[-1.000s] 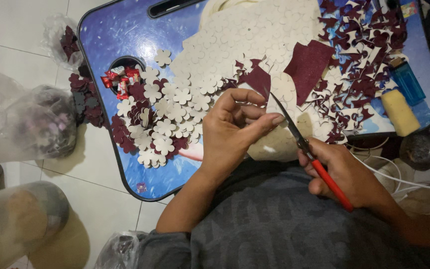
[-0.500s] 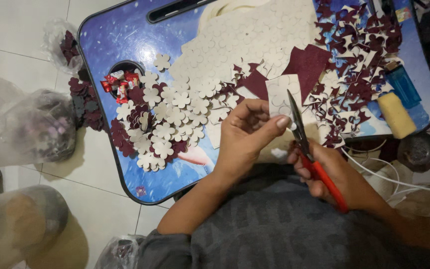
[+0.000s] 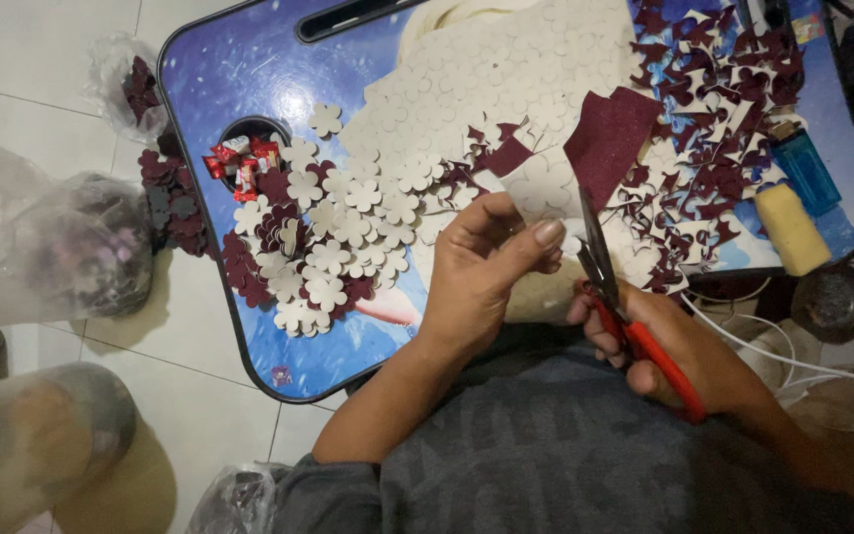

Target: The person sits at a small table covered with cut flower shapes and scraps, and uses red-handled scissors to cut flower shapes out of white paper sheets. They trim around pre-drawn outlines, set finished flower cutouts onto the pile on the table, and pick up new paper pieces to continue cutting.

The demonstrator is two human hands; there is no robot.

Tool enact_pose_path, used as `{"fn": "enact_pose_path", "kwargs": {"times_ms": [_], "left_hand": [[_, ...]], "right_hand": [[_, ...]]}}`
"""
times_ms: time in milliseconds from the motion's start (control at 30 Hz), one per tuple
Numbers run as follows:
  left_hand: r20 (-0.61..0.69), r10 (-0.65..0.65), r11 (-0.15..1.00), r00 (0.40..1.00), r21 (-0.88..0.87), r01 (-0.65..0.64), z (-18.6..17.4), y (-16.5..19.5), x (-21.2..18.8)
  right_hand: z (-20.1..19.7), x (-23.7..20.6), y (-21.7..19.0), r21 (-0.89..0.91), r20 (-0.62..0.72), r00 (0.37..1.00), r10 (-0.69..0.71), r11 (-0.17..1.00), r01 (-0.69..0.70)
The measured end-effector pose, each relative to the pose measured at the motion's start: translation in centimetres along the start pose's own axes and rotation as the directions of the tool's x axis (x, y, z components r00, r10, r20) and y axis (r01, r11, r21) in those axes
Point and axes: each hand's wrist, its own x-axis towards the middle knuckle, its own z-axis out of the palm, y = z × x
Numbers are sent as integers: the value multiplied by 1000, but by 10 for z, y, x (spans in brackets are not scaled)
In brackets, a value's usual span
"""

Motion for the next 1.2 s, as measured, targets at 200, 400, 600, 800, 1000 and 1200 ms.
{"fn": "enact_pose_path", "kwargs": {"times_ms": [200, 400, 600, 800, 1000, 1200], "left_hand": [[14, -27, 999, 1000, 43, 26, 3, -8, -2], [52, -77, 992, 996, 105, 71, 12, -6, -7], [75, -83, 993, 994, 92, 76, 18, -6, -10], [70, -72, 988, 995, 141, 61, 18, -2, -11], [70, -71, 992, 995, 112, 63, 16, -2, -10], [43, -34, 994, 998, 102, 30, 15, -3, -8]], "right_hand": [[0, -1, 1, 48, -24, 1000, 5, 999, -4], [7, 4, 5, 107, -78, 995, 59, 993, -50], [9, 3, 5, 50, -115, 992, 46, 998, -41], [13, 2, -2, -1, -152, 988, 1, 1000, -1], [14, 5, -2, -20, -141, 989, -46, 999, 44], [12, 2, 2, -84, -181, 983, -13, 996, -2]]}}
